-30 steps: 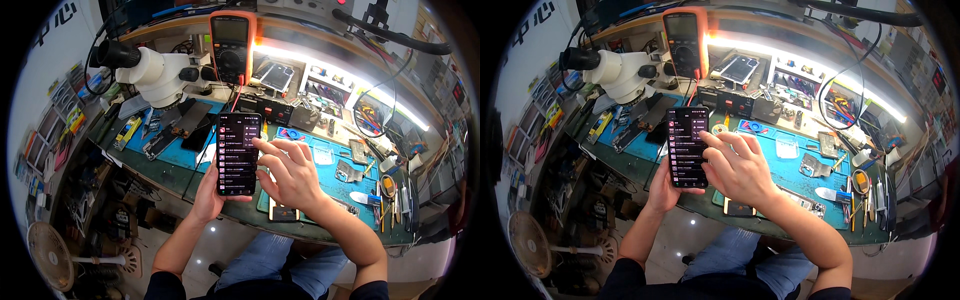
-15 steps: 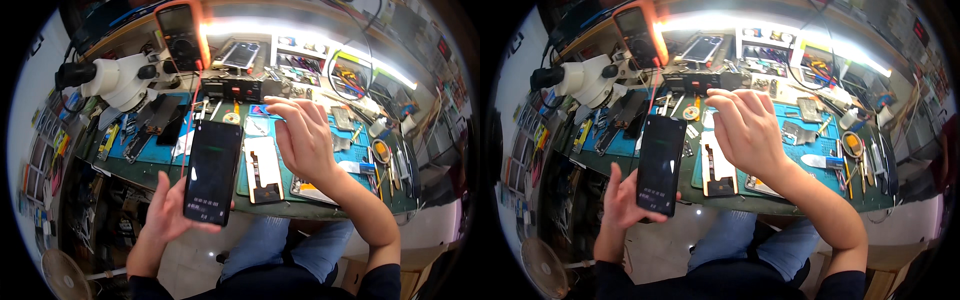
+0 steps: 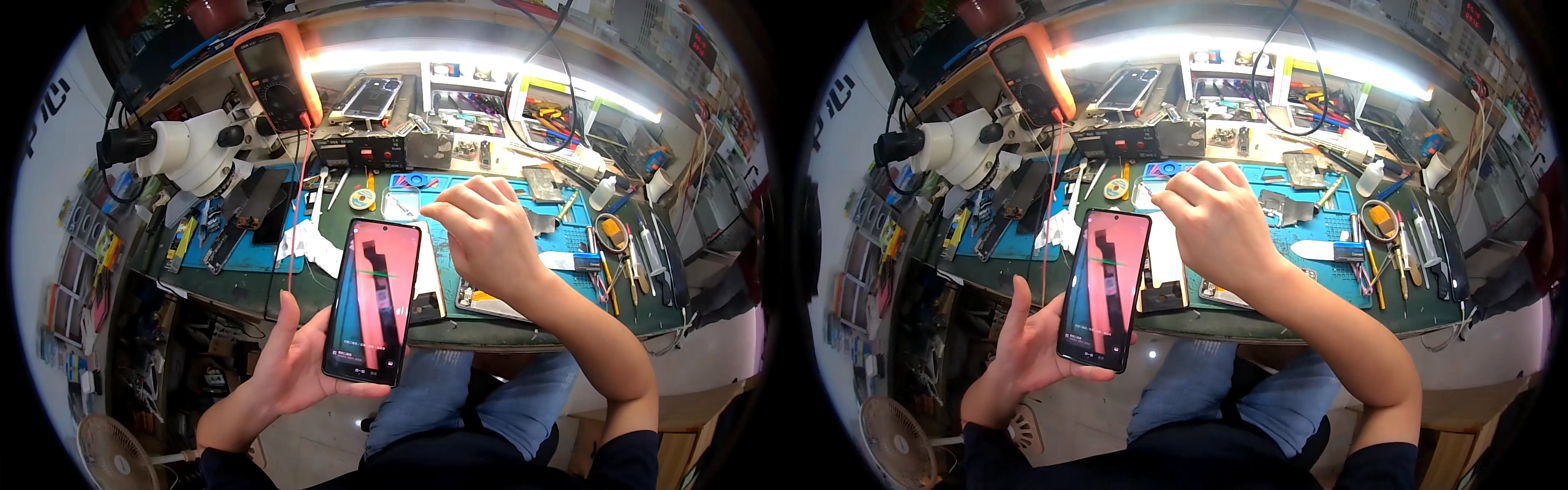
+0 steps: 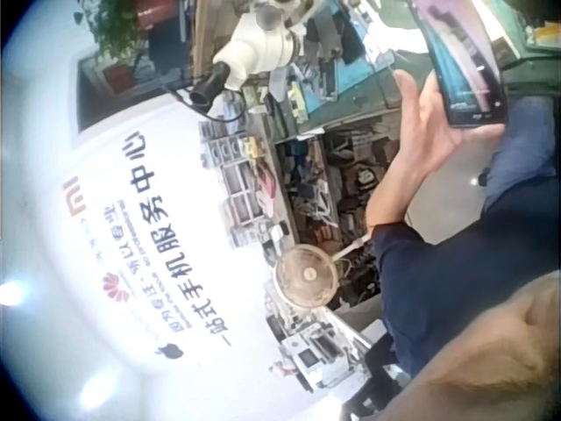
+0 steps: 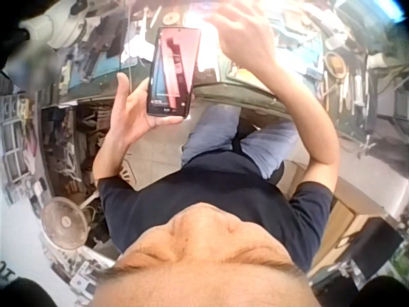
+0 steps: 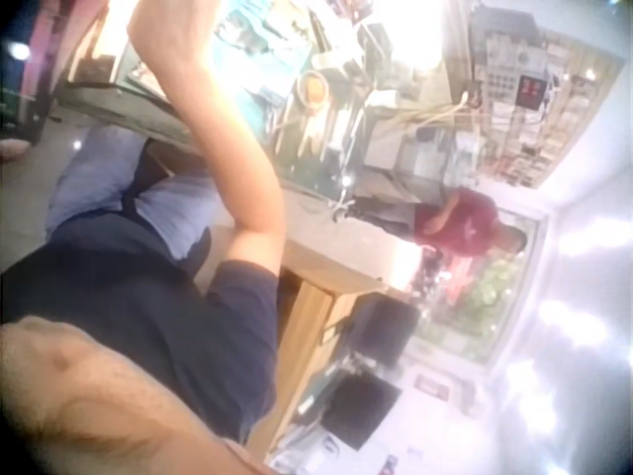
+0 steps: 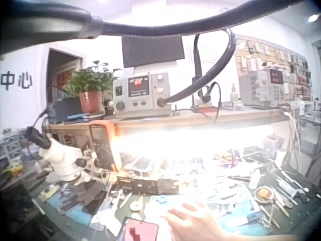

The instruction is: The person disassembles a smartphone, removes the back cover, and uses a plastic pry tool to separate the screen assembly from the frame. They then reassemble the device, apply adhesive tape to the edges, and test the screen by powering it on and interacting with the display.

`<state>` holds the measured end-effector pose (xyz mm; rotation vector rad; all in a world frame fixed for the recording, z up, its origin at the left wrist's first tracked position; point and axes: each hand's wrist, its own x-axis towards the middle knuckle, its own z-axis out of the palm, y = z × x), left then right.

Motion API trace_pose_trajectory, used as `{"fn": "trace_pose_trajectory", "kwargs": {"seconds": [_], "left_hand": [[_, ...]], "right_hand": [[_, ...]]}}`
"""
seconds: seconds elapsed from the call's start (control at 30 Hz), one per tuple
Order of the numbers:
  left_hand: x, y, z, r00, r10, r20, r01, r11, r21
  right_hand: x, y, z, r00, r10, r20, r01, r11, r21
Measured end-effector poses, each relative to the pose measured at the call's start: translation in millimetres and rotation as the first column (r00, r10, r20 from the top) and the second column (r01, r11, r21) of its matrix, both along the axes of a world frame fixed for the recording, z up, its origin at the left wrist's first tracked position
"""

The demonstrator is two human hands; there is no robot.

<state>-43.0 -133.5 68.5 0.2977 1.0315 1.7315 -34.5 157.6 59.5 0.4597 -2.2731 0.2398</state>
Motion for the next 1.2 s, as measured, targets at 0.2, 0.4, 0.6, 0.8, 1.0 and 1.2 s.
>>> {"fn": "trace_pose_trajectory", "kwargs": {"seconds": [0.2,0.4,0.6,0.8,1.0,1.2], "left_hand": [[2,1,4,1.000,-0.013,0.010,0.013,1.000,-0.012],[6,-1,14,1.000,-0.017,0.000,0.017,0.999,-0.045],[8,1,24,0.999,-0.008,-0.033,0.008,1.000,-0.020],[9,2,34,0.999,-0.013,-0.047,0.013,1.000,-0.007],[9,2,38,0.998,-0.023,-0.062,0.023,1.000,-0.002],[9,3,40,0.997,-0.030,-0.073,0.030,1.000,0.001]], "right_hand": [[2,-1,-2,0.999,0.048,-0.010,-0.048,0.999,-0.015],[4,-6,1,0.998,0.056,-0.001,-0.056,0.998,-0.002],[2,-7,11,0.996,0.071,-0.059,-0.071,0.997,-0.004],[5,-9,22,0.999,0.023,-0.035,-0.022,1.000,0.012],[5,-11,27,0.999,0.020,-0.042,-0.019,1.000,0.024],[7,-10,30,0.999,0.014,-0.036,-0.014,1.000,0.022]]}}
